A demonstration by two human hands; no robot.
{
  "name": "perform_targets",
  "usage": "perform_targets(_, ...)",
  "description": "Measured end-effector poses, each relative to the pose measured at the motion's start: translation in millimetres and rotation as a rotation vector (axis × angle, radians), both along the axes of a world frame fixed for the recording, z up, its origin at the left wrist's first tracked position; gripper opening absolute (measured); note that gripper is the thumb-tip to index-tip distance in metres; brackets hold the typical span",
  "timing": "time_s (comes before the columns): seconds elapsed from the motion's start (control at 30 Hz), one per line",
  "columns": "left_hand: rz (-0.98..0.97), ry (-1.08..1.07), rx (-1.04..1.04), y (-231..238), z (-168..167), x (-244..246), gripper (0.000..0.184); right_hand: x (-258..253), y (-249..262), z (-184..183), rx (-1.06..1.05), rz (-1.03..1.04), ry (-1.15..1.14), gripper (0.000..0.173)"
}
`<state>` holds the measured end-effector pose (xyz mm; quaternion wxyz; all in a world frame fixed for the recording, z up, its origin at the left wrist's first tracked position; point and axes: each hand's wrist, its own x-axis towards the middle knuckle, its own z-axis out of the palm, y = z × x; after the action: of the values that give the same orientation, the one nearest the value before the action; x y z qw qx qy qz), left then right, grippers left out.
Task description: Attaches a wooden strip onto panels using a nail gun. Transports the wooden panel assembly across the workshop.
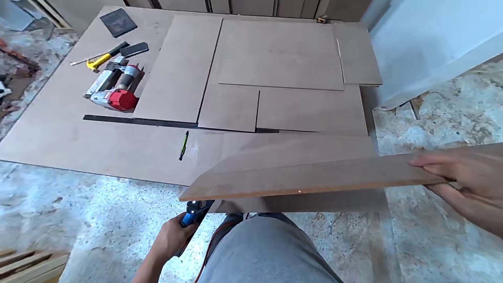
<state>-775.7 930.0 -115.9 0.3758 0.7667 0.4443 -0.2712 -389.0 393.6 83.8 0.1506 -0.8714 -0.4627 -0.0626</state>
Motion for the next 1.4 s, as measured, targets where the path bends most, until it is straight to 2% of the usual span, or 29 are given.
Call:
perform_targets(0.1,0.019,-0.018,-0.027,13.2,0.1,-1.7,0.038,-36.1,-17.1,-30.8,-0.033,-0.061,-0.115,0.028)
perform_targets(0.27,-0.036,0.003,-0.004,29.9,7.8,6.3,0.038,-61.0,-69.0,-147.2,-0.205,-0.223,0.023,0.027)
perform_targets(0.33,-0.088,0.025,0.033,34.7,14.6,12.4,0.04,-68.7,-81.1,-178.4,-0.307,-0.28,0.056,0.028)
perform_targets(0.43,-0.192,-0.003,0.088,35.6,26.6,29.4,0.039,-74.8,-85.0,-216.6,-0.415,-0.343,0.102,0.056)
perform_targets(0.53,-0.399,-0.051,0.16,26.0,34.3,60.1,0.032,-63.7,-84.4,-252.0,-0.487,-0.4,0.13,0.072)
perform_targets(0.67,-0.72,-0.058,0.194,4.6,37.8,103.5,0.029,-38.3,-51.4,-264.6,-0.602,-0.438,0.345,0.072)
perform_targets(0.8,-0.851,-0.084,0.102,-26.1,18.3,134.1,0.038,-16.7,20.1,-263.4,-0.399,-0.479,0.432,0.069)
perform_targets(0.93,-0.896,-0.066,0.091,-57.6,-4.2,142.1,0.043,1.4,85.8,-319.7,-0.171,-0.608,0.301,0.067)
perform_targets(1.03,-0.901,-0.06,0.099,-71.5,-11.2,141.9,0.042,5.9,97.5,-347.8,-0.131,-0.699,0.186,0.066)
perform_targets(1.27,-0.889,-0.113,0.14,-76.9,-13.6,138.8,0.038,9.0,95.0,-350.1,-0.155,-0.701,0.217,0.068)
perform_targets(1.4,-0.865,-0.087,0.16,-73.7,-8.7,147.4,0.036,33.9,98.4,-348.4,-0.177,-0.679,0.24,0.068)
